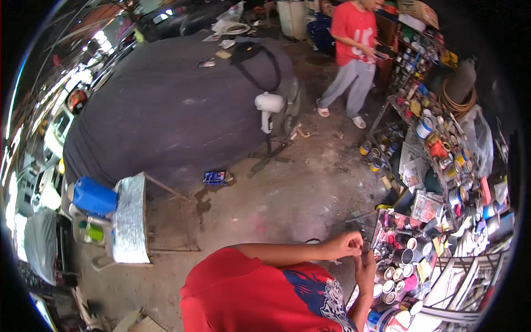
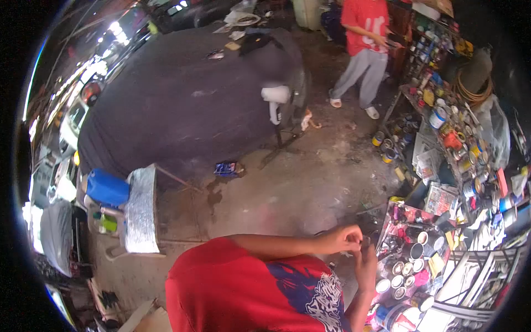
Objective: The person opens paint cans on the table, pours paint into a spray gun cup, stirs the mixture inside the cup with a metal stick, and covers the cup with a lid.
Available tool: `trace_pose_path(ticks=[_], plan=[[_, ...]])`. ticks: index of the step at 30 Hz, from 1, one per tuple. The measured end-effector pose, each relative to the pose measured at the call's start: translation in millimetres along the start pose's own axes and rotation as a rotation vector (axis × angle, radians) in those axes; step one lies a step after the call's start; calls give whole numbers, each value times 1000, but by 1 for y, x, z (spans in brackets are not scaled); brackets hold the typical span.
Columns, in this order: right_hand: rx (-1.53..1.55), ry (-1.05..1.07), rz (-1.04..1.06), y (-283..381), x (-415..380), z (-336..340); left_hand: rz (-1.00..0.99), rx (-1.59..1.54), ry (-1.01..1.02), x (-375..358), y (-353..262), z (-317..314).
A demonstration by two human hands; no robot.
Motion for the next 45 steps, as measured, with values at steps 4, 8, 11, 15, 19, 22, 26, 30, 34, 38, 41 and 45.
trace_pose_path(ticks=[4,8,11,15,19,22,26,30,34,38,41,45], plan=[[-7,10,154,53,-3,-29,71,-180,-181,-36,-4,26],[-45,55,83,30,-10,-38,194,-81,-67,-49,7,27],[-76,94,-78,10,-22,-30,286,-173,-61,-48,39,15],[17,-31,-171,-18,-40,-21,377,-202,-230,-28,37,1],[248,-100,-337,-41,-81,-3,328,-87,-408,7,56,62],[460,-133,-390,-69,-102,-3,513,198,-150,12,91,62],[475,-255,-435,-98,-117,-2,674,343,202,4,144,11],[329,-345,-565,-127,-134,3,891,460,395,26,209,6],[331,-390,-607,-138,-139,6,373,175,613,39,160,-76],[294,-477,-694,-145,-132,9,484,83,856,52,152,-145],[165,-528,-751,-150,-137,8,551,107,988,59,168,-167],[322,-534,-839,-163,-146,-7,628,109,996,68,188,-180]])
Point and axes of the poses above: each hand's wrist, its own x-axis towards the middle knuckle, its own z-axis out of the back of the hand, y = z × x, the point moved 7 cm from there along x, towards the middle knuckle, and after that the axes turned 8 degrees about -x, right-handed, at the moved point
